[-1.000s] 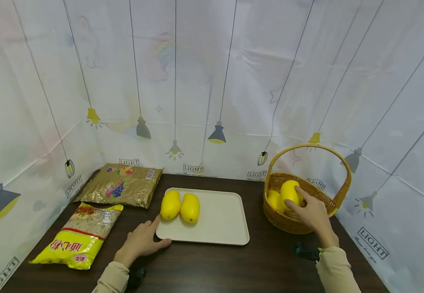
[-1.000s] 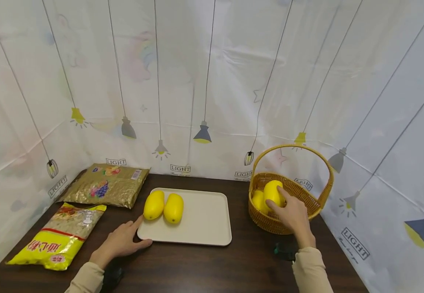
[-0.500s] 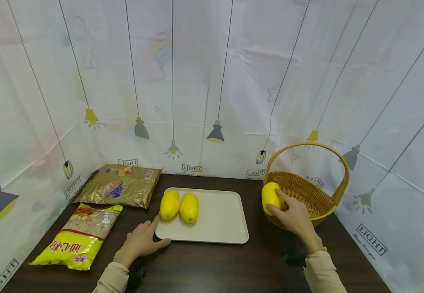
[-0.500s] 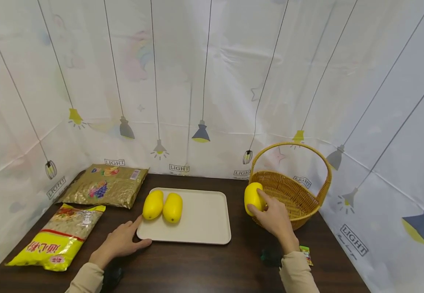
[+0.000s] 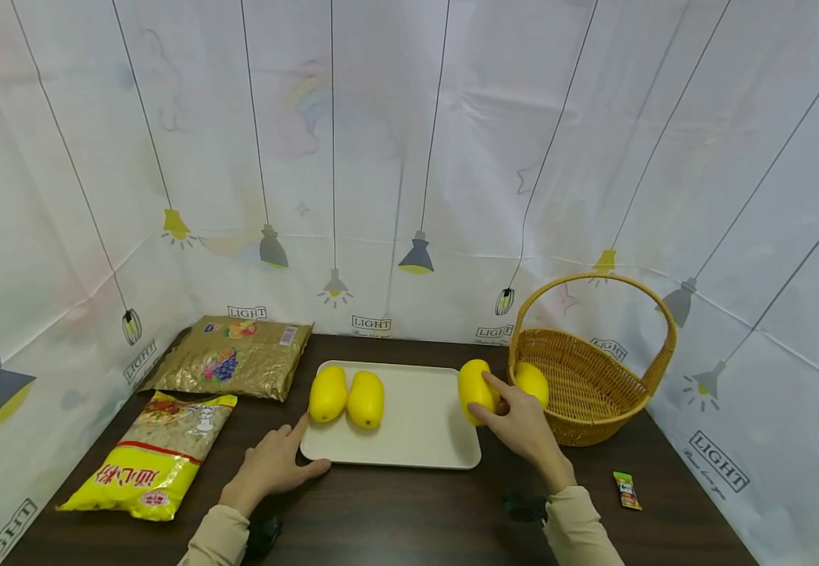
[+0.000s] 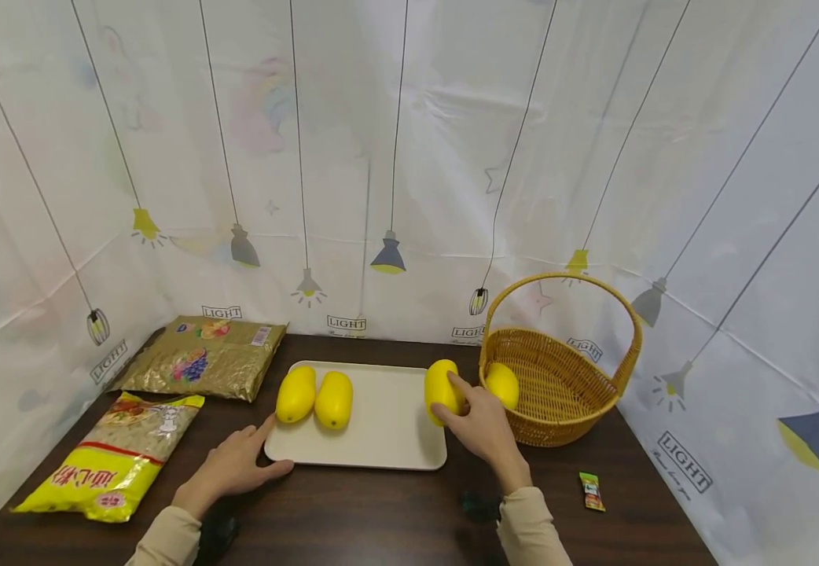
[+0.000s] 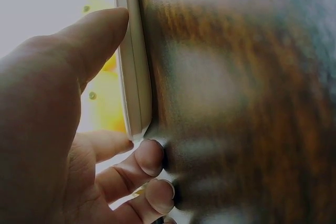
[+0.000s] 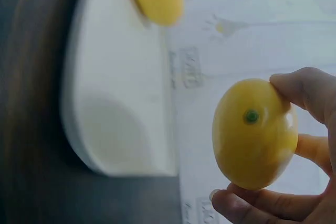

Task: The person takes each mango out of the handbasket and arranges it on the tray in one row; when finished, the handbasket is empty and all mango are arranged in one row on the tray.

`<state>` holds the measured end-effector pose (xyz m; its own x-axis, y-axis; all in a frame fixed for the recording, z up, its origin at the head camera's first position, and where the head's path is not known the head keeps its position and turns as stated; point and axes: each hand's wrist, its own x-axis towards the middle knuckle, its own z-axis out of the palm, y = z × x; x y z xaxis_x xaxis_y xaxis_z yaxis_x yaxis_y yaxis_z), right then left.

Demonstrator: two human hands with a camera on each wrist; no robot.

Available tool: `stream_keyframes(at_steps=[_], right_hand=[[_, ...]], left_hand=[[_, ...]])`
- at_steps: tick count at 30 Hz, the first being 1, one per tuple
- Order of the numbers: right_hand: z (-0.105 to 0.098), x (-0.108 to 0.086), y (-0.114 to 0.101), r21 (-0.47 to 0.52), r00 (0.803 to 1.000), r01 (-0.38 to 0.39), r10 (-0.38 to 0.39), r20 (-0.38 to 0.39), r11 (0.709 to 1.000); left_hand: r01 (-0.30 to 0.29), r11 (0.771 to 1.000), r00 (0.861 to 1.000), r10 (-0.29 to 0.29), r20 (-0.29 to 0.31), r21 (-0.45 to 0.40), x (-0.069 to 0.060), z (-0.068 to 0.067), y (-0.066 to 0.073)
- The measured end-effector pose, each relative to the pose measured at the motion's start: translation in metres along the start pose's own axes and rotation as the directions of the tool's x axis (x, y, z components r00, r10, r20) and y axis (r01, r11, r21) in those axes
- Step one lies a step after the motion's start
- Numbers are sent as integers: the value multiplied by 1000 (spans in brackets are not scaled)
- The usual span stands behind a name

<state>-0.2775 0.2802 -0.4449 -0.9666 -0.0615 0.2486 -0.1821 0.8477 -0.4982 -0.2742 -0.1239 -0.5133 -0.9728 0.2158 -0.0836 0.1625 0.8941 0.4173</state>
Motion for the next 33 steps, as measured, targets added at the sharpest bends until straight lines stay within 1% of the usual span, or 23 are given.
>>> stream_keyframes(at_steps=[2, 7, 12, 16, 20, 23, 30, 33], right_hand=[[12, 2, -4, 11, 1000, 4, -4, 24, 1000], [42, 8, -13, 1, 997, -11, 11, 76, 1000], [62, 13, -21, -2, 996, 16, -16, 82, 1000], [71, 17, -28, -4, 995, 27, -26, 91, 1000], [77, 20, -35, -2, 993, 10, -10, 120, 1000], [83, 23, -41, 4, 992, 9, -9, 127, 1000], [94, 28, -52, -10, 989, 67, -65, 136, 998], [98, 29, -56, -21, 988, 72, -69, 139, 997]], left_hand=[[0, 1000, 1000, 0, 0, 0, 1, 0, 0], [3, 1000, 1000, -3, -5, 7, 2, 1, 0], [3, 1000, 1000, -3, 1, 0, 2, 2, -1], [-2, 1000, 1000, 2, 3, 0, 1, 2, -2], [0, 1000, 1000, 0, 2, 13, 1, 1, -2], [1, 1000, 1000, -1, 2, 18, 1, 0, -2], [2, 1000, 1000, -2, 7, 16, 1, 2, -3], [-1, 1000, 1000, 1, 3, 17, 0, 2, -2]])
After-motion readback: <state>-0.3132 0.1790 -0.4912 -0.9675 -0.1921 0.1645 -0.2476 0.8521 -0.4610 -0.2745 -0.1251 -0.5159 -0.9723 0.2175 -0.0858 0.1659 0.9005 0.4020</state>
